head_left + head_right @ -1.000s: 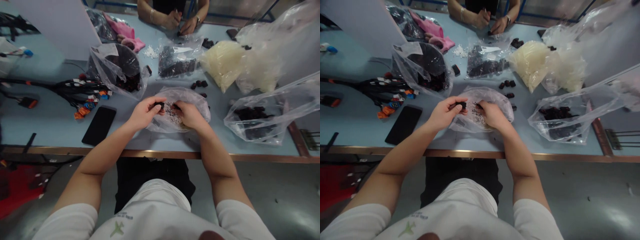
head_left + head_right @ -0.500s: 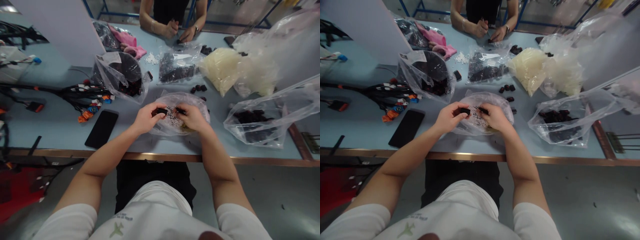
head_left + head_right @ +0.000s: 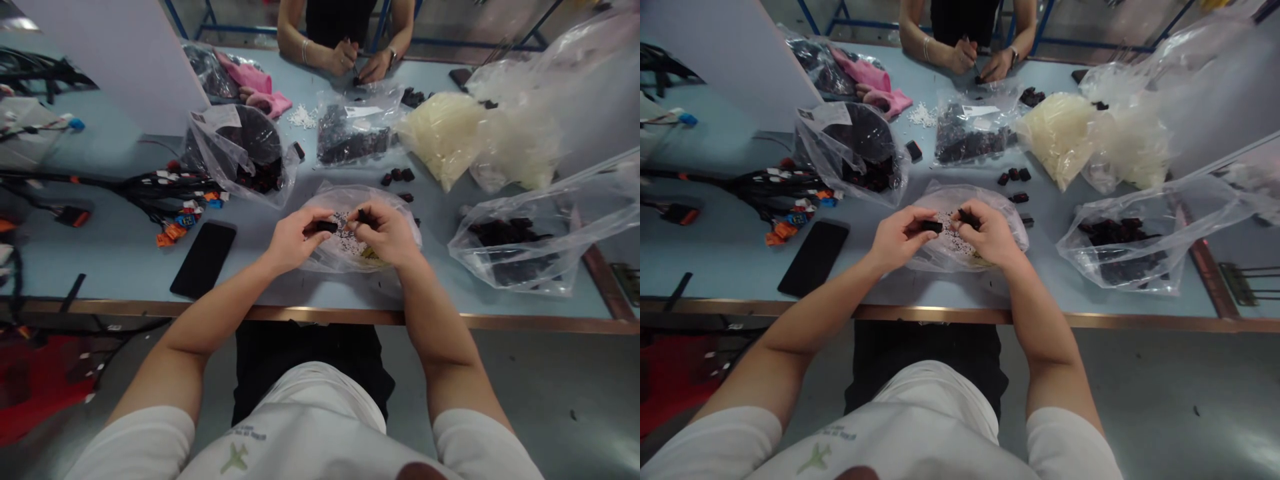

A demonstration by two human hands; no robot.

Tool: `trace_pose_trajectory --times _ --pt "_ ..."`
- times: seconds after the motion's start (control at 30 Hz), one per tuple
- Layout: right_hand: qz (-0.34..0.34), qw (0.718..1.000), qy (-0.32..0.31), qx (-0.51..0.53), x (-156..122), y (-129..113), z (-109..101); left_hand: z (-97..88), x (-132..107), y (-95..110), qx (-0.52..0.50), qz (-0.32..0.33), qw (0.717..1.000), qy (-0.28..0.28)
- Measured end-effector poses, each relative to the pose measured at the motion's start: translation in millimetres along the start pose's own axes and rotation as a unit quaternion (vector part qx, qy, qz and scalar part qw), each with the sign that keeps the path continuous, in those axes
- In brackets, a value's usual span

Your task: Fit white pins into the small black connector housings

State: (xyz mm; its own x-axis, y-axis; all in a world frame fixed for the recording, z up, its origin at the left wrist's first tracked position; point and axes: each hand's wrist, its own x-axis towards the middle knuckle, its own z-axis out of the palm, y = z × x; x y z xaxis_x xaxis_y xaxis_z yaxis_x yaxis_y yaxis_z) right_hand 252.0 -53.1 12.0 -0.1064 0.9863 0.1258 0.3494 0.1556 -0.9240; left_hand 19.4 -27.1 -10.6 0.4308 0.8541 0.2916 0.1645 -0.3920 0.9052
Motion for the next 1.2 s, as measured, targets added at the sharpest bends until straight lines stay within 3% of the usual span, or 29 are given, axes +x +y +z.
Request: trace_pose_trajectory --times 0.17,0.3,0.57,0.8,1.0,1.1,1.2 --pt "-0.023 0.999 0.007 -0.035 -3.2 -6.2 0.8 3.5 -2.9 -0.4 -0.024 0.021 0.999 0.002" --pt "-0.048 0.994 0.002 -0.097 -5.5 -8.0 1.0 3.3 -4.0 0.8 0.015 0.033 0.999 0.011" --pt "-0.03 0.999 -0.025 -0.016 -5.6 -6.3 8.3 3.1 -3.1 9.2 0.1 0.136 0.985 0.044" --pt "-0.069 0.989 -0.01 -0.133 -8.1 -6.2 6.4 5.5 -7.4 -1.7 0.115 0.067 0.99 0.05" --pt "-0.13 0.966 -0.033 -0.22 -10.3 -7.8 7.7 8.7 -12.3 -2.9 0.135 0.106 0.983 0.059" --pt "-0.118 0.968 -0.042 -0.219 -11.5 -10.7 10.3 10.9 -14.5 -2.0 0.162 0.122 0.977 0.071" --pt "-0.09 0.972 -0.042 -0.211 -11.8 -12.3 11.9 12.3 -15.2 -2.8 0.173 0.097 0.977 0.076"
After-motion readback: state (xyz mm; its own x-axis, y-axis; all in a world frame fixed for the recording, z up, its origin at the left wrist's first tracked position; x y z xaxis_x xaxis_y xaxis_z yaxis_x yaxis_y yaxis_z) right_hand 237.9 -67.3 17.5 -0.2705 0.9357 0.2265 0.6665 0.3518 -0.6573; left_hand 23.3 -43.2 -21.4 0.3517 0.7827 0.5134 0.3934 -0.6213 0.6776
